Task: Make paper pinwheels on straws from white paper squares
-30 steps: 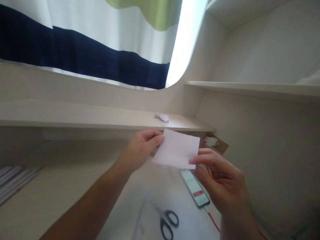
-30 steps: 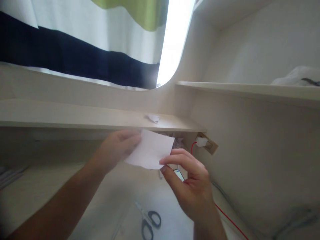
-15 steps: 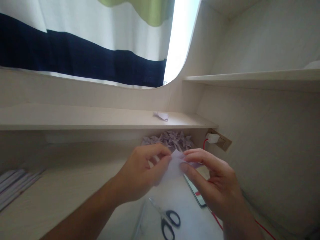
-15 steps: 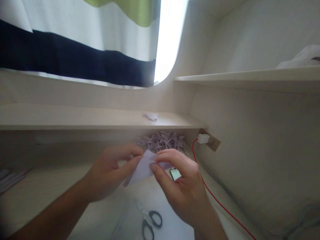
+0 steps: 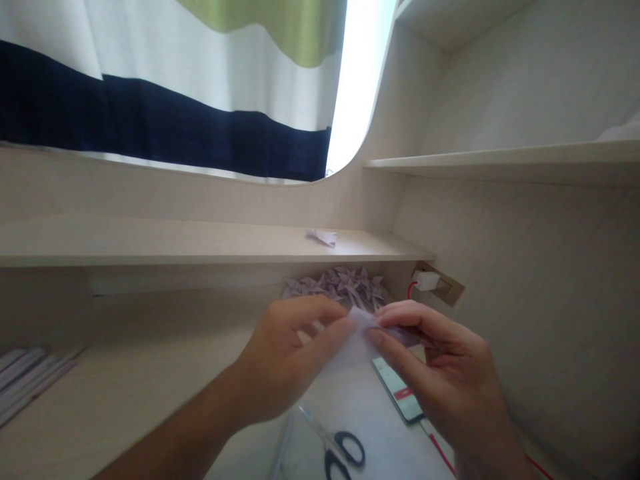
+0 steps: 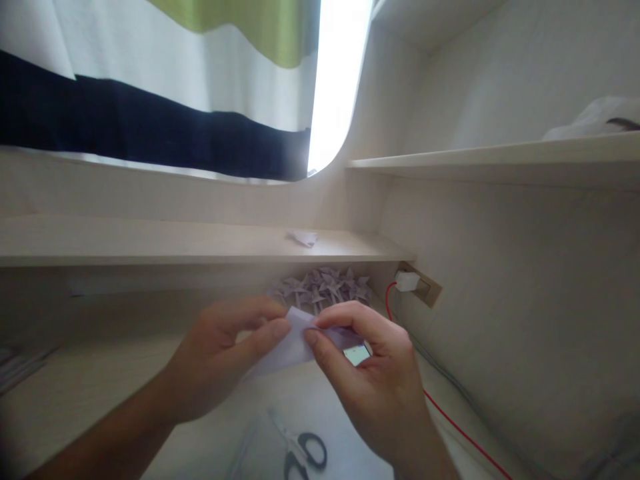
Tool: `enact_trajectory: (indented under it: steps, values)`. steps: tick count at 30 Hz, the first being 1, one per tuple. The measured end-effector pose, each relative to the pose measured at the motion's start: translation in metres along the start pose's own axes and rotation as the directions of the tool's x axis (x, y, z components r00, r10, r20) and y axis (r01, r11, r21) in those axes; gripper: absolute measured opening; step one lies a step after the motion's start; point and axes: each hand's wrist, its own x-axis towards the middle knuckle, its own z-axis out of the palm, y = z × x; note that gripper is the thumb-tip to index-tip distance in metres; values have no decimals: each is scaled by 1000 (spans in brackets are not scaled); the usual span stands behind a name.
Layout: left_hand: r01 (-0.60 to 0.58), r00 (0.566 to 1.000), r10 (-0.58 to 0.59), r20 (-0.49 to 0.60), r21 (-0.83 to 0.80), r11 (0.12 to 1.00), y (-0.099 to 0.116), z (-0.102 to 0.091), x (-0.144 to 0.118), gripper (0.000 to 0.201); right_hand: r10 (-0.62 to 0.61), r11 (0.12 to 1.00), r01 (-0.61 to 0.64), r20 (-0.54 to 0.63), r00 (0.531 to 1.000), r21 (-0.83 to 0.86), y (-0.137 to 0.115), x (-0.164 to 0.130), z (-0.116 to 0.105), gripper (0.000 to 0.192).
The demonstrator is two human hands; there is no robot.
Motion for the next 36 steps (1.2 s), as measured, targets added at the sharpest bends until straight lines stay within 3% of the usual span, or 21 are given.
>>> enact_trajectory:
  steps: [5,15,21,24,27,31,36]
  values:
    - [-85,994,93,-58,123,989,-3,3,-2,15,-12,1000,12,-10,1000,-1,0,-2,0,5]
    - [-120,990,127,-57,121,985,-4,4,-4,9,-11,1000,11,-35,999,11,-2,-5,-1,5]
    - [-112,991,118,-68,82,990,-4,4,-4,8,9,999,-6,-79,997,33,-2,-6,2,8]
    - [-80,991,81,-104,14,997,-4,4,-4,8,55,990,-36,-137,989,138,-2,-6,3,21]
    - [-40,986,21,-164,-109,993,-2,3,-5,10,128,952,-104,-64,990,287,-1,-5,0,27]
    - [-44,975,3,-224,-178,983,-1,3,-6,10,159,908,-162,42,986,386,3,-2,-4,16]
    - [-59,970,16,-244,-169,984,-3,4,-7,6,150,913,-130,-21,988,386,4,-3,-2,9]
